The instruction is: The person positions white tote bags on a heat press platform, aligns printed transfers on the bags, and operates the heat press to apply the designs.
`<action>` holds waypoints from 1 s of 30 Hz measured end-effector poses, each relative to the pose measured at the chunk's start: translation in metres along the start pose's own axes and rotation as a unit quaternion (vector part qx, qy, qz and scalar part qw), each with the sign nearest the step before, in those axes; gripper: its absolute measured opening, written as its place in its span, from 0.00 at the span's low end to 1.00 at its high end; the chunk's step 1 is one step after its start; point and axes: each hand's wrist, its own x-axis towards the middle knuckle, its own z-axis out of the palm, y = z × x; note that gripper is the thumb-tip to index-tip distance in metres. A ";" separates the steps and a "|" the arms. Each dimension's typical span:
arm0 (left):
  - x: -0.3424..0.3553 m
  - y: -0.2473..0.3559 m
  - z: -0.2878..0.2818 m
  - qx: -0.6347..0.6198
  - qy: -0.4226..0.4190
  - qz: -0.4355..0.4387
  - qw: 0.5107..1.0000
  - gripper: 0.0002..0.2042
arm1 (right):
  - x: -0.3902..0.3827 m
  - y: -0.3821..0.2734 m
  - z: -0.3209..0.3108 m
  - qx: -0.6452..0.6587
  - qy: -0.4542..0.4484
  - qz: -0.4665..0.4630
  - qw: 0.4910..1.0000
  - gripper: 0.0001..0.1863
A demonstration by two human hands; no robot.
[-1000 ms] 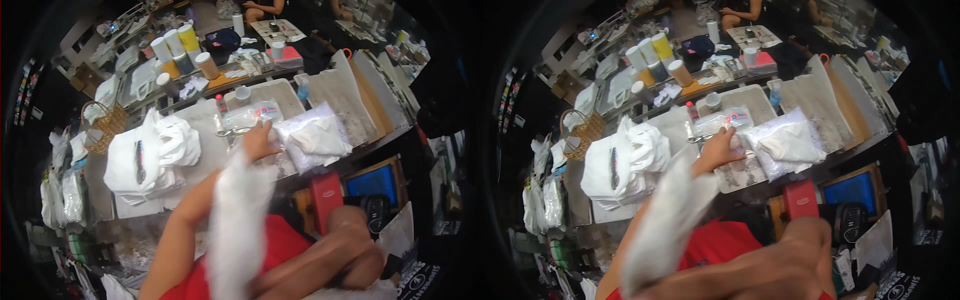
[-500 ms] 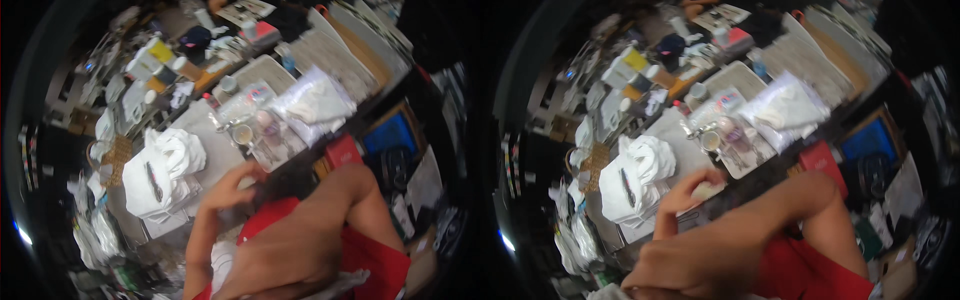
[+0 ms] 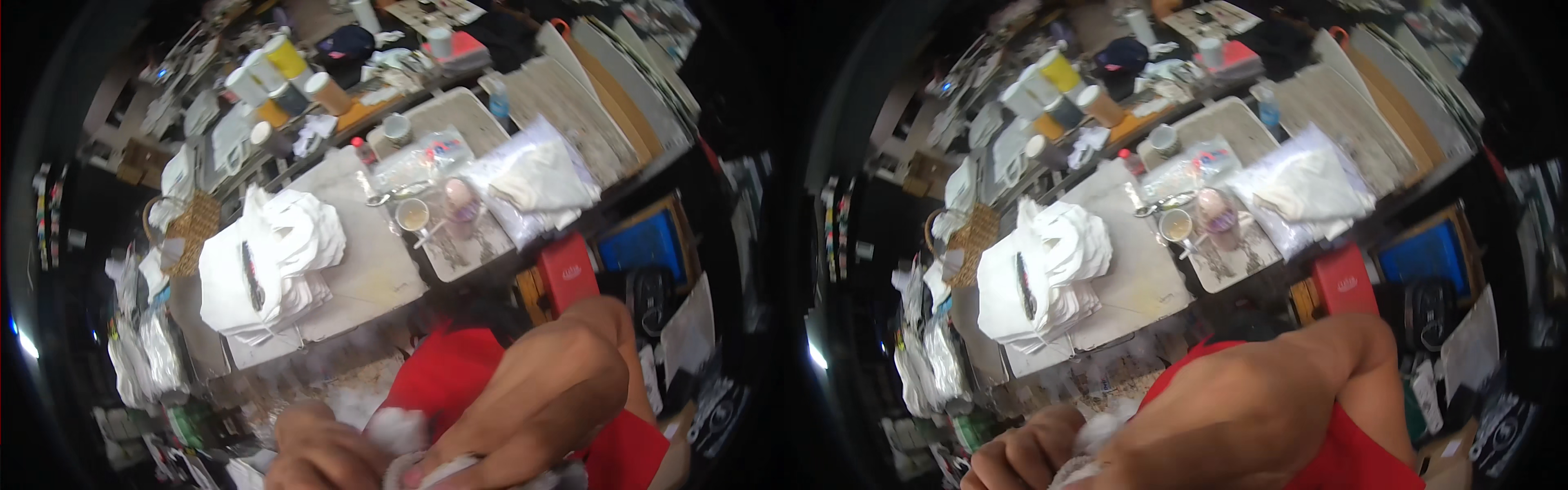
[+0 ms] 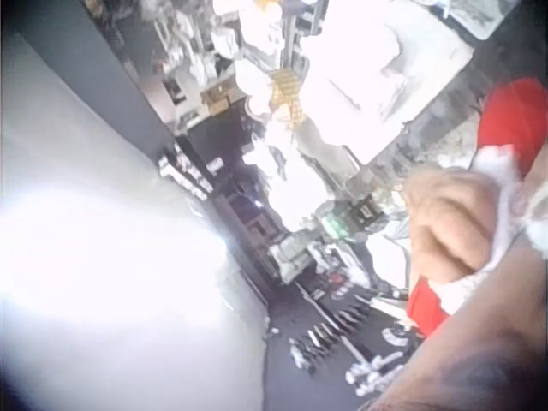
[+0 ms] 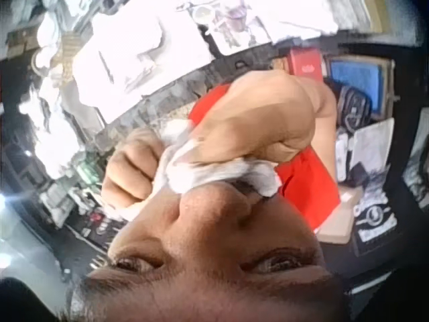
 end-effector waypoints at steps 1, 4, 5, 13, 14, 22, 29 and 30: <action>0.005 -0.001 0.013 0.014 0.036 -0.019 0.999 0.08 | -0.002 0.007 -0.003 0.006 -0.020 -0.024 0.999 0.16; 0.003 -0.015 0.025 -0.020 0.091 0.044 0.995 0.04 | 0.025 -0.029 -0.038 -0.017 -0.161 0.017 0.987 0.21; 0.005 -0.029 0.020 -0.049 0.087 0.067 0.993 0.04 | 0.028 -0.041 -0.047 -0.065 -0.189 0.093 0.975 0.15; 0.013 -0.095 0.032 -0.203 -0.009 0.016 0.979 0.13 | -0.011 -0.107 -0.086 -0.069 -0.106 0.113 0.986 0.04; 0.009 -0.094 0.027 -0.143 -0.014 -0.010 0.990 0.10 | -0.027 -0.109 -0.117 0.003 -0.124 0.175 0.977 0.03; -0.005 -0.174 -0.041 0.309 -0.106 -0.244 0.913 0.08 | -0.107 -0.184 -0.125 -0.346 0.437 0.030 0.830 0.14; -0.049 -0.135 -0.068 0.093 -0.049 -0.384 0.917 0.11 | -0.172 -0.153 -0.283 -0.788 0.350 0.331 0.383 0.10; -0.043 -0.122 -0.070 0.100 -0.057 -0.342 0.933 0.11 | -0.202 -0.136 -0.320 -0.852 0.287 0.318 0.300 0.11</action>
